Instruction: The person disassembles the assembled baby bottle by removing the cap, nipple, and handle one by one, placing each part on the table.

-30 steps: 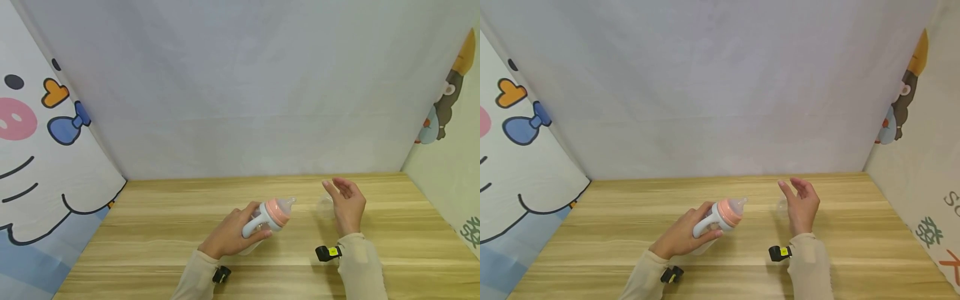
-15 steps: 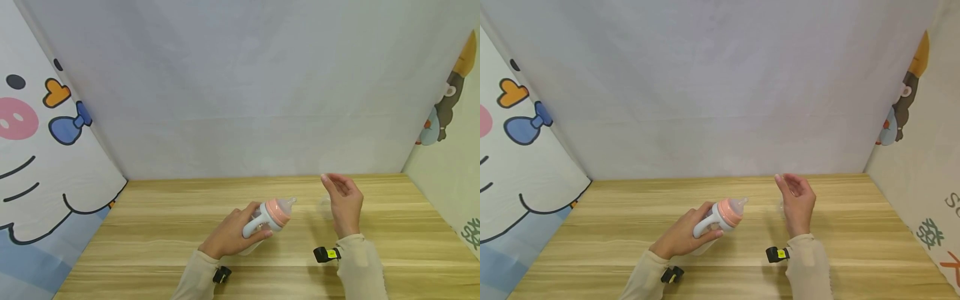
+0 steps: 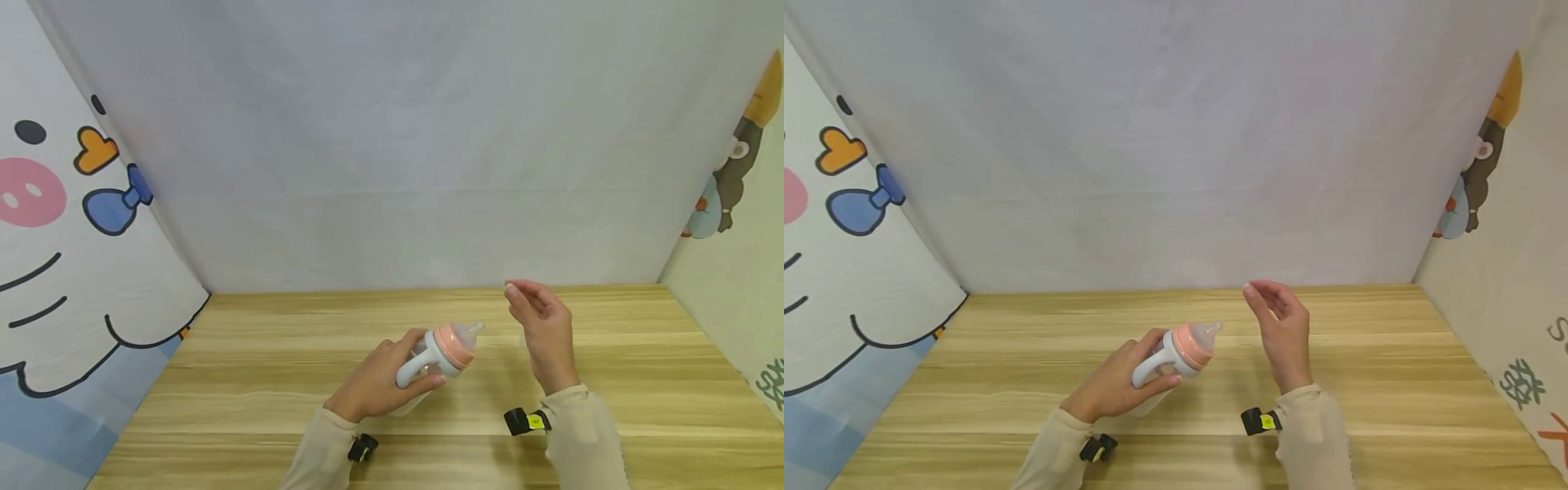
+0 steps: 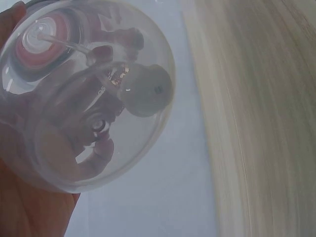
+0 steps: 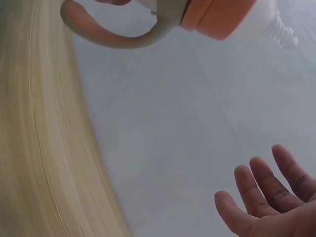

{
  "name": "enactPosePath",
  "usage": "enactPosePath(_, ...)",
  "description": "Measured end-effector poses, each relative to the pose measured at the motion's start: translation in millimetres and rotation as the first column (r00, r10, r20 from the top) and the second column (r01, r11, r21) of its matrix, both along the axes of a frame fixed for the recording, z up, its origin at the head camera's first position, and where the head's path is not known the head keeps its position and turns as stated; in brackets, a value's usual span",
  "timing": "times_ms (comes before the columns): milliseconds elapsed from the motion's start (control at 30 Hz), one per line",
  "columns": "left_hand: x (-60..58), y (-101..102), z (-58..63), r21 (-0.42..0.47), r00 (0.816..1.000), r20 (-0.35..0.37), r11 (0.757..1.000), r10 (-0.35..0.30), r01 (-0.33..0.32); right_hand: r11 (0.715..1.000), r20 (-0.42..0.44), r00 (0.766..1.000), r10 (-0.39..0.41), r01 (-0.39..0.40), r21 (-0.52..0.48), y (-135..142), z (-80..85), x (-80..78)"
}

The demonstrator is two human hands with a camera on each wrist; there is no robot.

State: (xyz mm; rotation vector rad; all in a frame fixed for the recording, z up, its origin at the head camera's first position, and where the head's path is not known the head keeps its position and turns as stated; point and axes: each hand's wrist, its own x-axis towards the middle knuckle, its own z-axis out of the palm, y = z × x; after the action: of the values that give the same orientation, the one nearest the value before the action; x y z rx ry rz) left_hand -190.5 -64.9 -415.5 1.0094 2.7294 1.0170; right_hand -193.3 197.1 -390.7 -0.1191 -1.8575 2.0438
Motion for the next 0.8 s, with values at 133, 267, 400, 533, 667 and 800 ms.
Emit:
enactPosePath(133, 0.3, 0.0, 1.4, 0.008, 1.000, -0.002, 1.000, -0.006, 0.006, 0.999, -0.007, 0.999, 0.041, -0.041, 0.034, -4.9, 2.9, 3.3)
enactPosePath(267, 0.1, -0.2, 1.0, 0.010, 1.000, -0.008, 1.000, -0.008, 0.008, 0.993, -0.004, 0.997, 0.076, -0.075, 0.095, -9.8, 5.1, 6.5)
enactPosePath(400, -0.2, 0.4, 1.0, 0.013, 1.000, -0.012, 1.000, -0.009, 0.009, 0.985, -0.003, 0.995, 0.097, -0.095, 0.142, -15.2, 6.9, 7.3)
enactPosePath(533, -0.5, 0.5, 1.2, 0.011, 1.000, -0.015, 1.000, -0.007, 0.008, 0.974, 0.002, 0.989, 0.147, -0.145, 0.176, -21.0, 6.2, 7.5)
enactPosePath(667, -0.3, -0.1, 1.0, 0.010, 1.000, -0.014, 1.000, -0.008, 0.008, 0.962, 0.006, 0.978, 0.210, -0.208, 0.174, -26.0, 3.9, 7.7)
enactPosePath(800, -0.1, -0.4, 0.8, 0.010, 1.000, -0.014, 1.000, -0.005, 0.005, 0.953, 0.003, 0.965, 0.261, -0.258, 0.160, -30.9, 1.6, 8.4)
